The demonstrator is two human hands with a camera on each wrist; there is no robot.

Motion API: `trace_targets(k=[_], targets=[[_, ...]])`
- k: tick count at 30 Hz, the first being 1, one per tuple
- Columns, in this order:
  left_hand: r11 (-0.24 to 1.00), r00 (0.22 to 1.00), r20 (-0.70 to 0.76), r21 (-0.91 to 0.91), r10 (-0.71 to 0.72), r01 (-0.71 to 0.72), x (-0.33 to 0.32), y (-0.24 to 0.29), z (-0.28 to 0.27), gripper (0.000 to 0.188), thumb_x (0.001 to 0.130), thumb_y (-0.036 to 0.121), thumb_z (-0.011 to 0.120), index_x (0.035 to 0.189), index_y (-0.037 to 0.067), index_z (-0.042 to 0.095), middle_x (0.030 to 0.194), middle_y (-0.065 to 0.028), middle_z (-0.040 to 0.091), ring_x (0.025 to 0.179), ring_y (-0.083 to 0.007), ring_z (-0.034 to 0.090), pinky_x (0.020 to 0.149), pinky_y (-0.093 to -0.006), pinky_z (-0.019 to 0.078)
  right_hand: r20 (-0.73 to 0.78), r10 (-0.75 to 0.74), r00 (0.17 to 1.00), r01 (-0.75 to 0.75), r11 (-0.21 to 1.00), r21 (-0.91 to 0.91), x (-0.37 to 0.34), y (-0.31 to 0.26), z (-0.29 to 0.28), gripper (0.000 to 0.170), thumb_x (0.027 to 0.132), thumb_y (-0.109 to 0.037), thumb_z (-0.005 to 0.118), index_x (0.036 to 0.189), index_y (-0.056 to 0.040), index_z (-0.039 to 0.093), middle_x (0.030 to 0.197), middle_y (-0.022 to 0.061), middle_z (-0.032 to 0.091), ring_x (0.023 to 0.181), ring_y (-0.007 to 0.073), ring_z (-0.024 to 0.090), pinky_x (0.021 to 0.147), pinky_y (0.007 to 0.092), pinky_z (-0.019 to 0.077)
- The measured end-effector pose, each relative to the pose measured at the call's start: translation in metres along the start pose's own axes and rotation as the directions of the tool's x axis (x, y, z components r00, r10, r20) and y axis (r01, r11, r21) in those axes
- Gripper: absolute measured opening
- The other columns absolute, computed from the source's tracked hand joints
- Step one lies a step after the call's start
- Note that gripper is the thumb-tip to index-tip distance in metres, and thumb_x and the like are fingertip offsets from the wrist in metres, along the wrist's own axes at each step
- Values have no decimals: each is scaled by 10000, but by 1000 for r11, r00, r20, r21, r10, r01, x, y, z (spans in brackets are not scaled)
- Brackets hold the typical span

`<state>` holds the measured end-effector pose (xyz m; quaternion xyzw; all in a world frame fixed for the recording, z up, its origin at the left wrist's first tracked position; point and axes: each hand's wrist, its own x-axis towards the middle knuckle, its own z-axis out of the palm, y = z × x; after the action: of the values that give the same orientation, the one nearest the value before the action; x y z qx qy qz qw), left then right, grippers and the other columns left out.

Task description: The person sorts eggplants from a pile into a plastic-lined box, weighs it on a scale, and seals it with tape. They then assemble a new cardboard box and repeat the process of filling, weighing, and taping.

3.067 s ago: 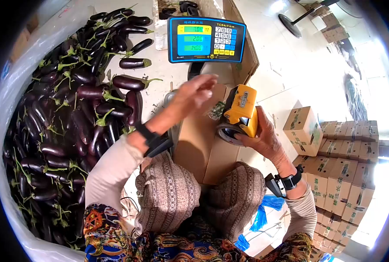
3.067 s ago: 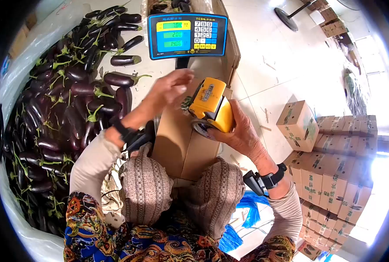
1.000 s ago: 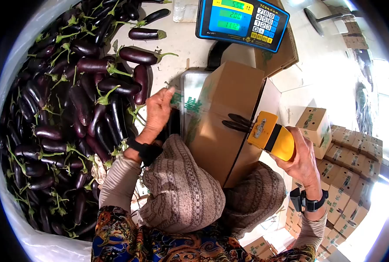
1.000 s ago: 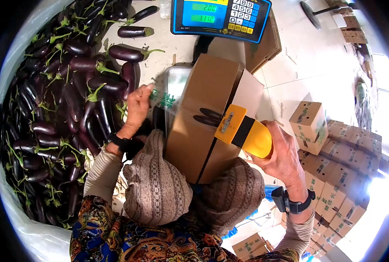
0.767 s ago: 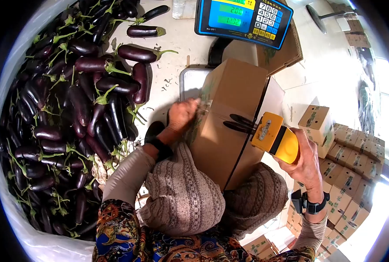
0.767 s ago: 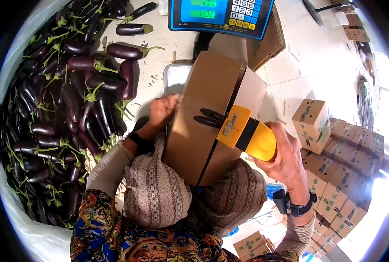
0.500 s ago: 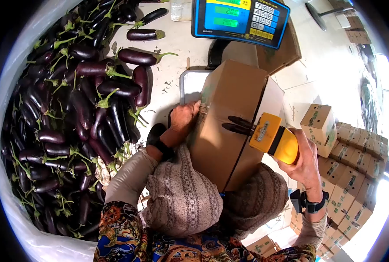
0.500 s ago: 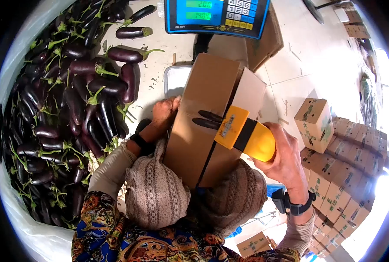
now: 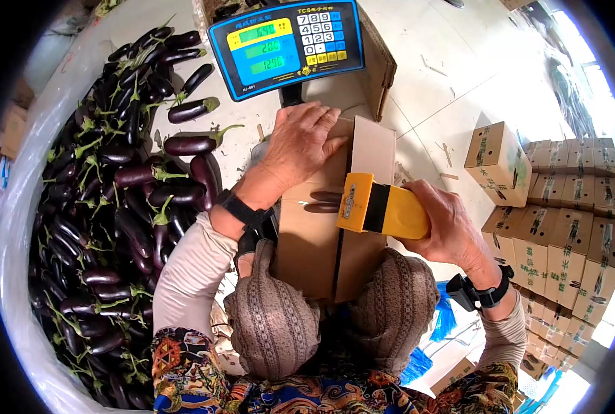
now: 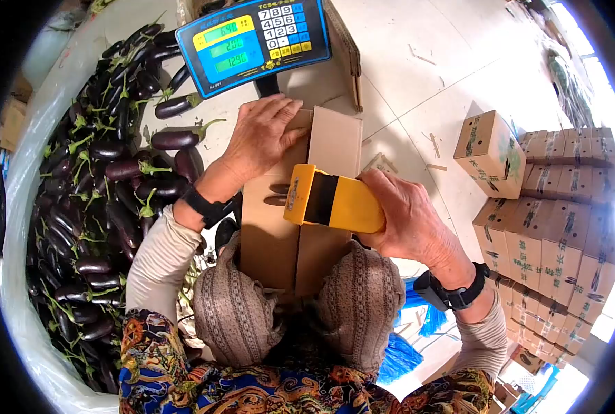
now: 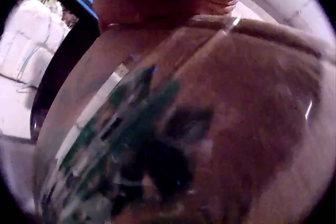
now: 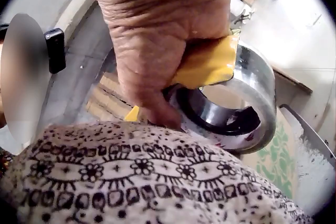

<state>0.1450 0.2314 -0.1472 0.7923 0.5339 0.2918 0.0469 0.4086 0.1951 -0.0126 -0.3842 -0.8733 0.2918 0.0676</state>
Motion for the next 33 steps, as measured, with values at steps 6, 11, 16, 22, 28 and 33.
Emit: trace_targets(k=[6,11,16,22,28,33], targets=[[992,992,115,-109,-54,66,18,-5,-1,458,967,299,505,1362,67,510,1239,-157,627,1151,-313,579,1015,-384,382,-20,-16,1000,16,1000,-2,-6,8,3,489,665,-176,789,1056,-68,515,809,149,610,775,378,630,677,448,512],[994,966,234,-10,107,-107,31,-6,6,466,991,238,406,1451,170,414,1245,-155,620,1003,-337,639,828,-435,505,-47,-59,997,60,998,28,-6,16,7,499,654,-171,797,1051,-77,509,825,148,622,820,387,622,699,461,500],[981,974,116,7,194,-196,38,-2,4,493,971,238,461,1461,215,413,1266,-107,618,1002,-313,645,891,-391,530,-60,-82,995,83,996,23,-6,16,7,538,645,-152,803,1077,-70,492,836,153,626,792,390,632,686,456,505],[985,931,332,24,152,-169,49,9,15,422,988,446,468,1318,211,585,1201,-79,662,981,-272,666,831,-339,555,-104,-149,983,147,989,-30,-8,27,14,564,637,-124,797,1106,-76,488,839,164,640,806,390,657,679,456,524],[946,825,472,-78,312,-314,65,9,10,449,997,250,424,1444,212,439,1428,-81,491,1186,-274,570,925,-333,514,-125,-175,977,173,985,-24,-9,35,20,619,632,-127,789,1176,-75,499,853,193,653,809,423,644,689,468,519],[782,719,334,-103,610,-615,77,-2,30,433,1006,217,412,1435,163,442,1463,-65,465,1266,-278,509,947,-357,510,-119,-175,977,170,984,-54,-8,31,18,599,628,-115,797,1151,-55,511,835,180,633,784,397,646,691,447,522]])
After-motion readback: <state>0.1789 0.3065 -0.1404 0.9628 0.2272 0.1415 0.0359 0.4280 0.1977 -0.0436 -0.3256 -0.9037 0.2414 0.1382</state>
